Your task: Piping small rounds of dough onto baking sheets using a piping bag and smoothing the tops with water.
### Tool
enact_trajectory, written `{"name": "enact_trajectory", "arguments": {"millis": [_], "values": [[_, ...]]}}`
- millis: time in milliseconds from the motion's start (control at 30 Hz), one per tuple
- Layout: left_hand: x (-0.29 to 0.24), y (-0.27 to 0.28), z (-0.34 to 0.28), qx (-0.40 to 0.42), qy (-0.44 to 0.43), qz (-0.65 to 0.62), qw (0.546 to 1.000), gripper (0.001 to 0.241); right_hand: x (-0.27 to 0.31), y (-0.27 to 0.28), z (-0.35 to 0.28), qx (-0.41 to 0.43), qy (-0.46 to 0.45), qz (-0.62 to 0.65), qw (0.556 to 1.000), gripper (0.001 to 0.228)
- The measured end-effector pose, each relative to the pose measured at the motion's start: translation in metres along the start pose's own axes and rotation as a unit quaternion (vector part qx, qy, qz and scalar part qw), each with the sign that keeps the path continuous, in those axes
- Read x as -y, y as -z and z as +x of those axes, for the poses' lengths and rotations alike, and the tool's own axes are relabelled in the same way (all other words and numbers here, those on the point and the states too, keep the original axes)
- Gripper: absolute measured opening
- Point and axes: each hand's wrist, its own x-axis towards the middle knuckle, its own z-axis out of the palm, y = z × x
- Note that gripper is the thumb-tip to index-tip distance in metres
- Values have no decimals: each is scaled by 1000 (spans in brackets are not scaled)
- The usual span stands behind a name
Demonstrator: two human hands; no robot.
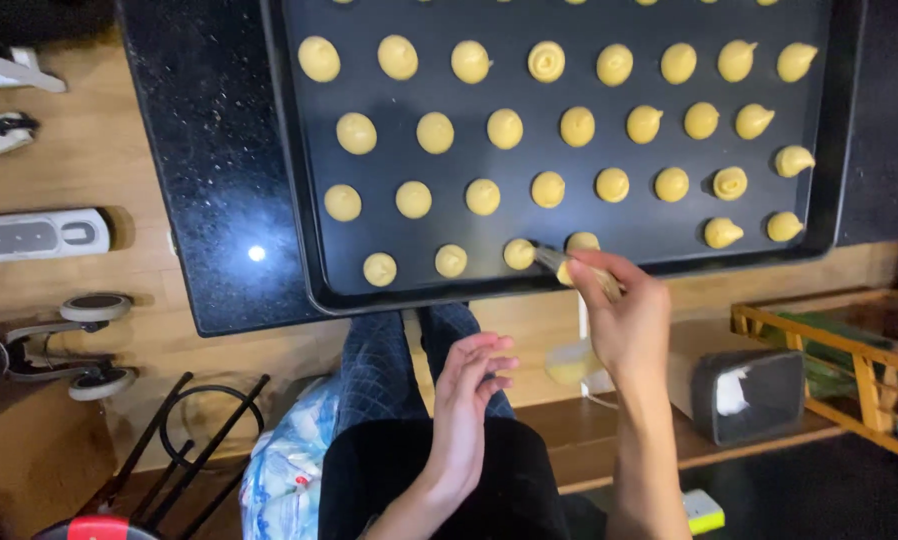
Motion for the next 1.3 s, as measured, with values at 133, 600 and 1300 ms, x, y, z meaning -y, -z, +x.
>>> {"name": "enact_trajectory", "arguments": {"millis": [133,600,1300], "values": [[6,0,-1,-22,18,-9,1000,28,-14,-5,0,9,-3,-1,1000,22],[50,-5,2,-61,-66,-58,994,23,20,62,-31,11,-65,208,976,24],[23,-195,-74,249,-285,382,843,46,-124,113,-52,62,65,701,707,25]]}}
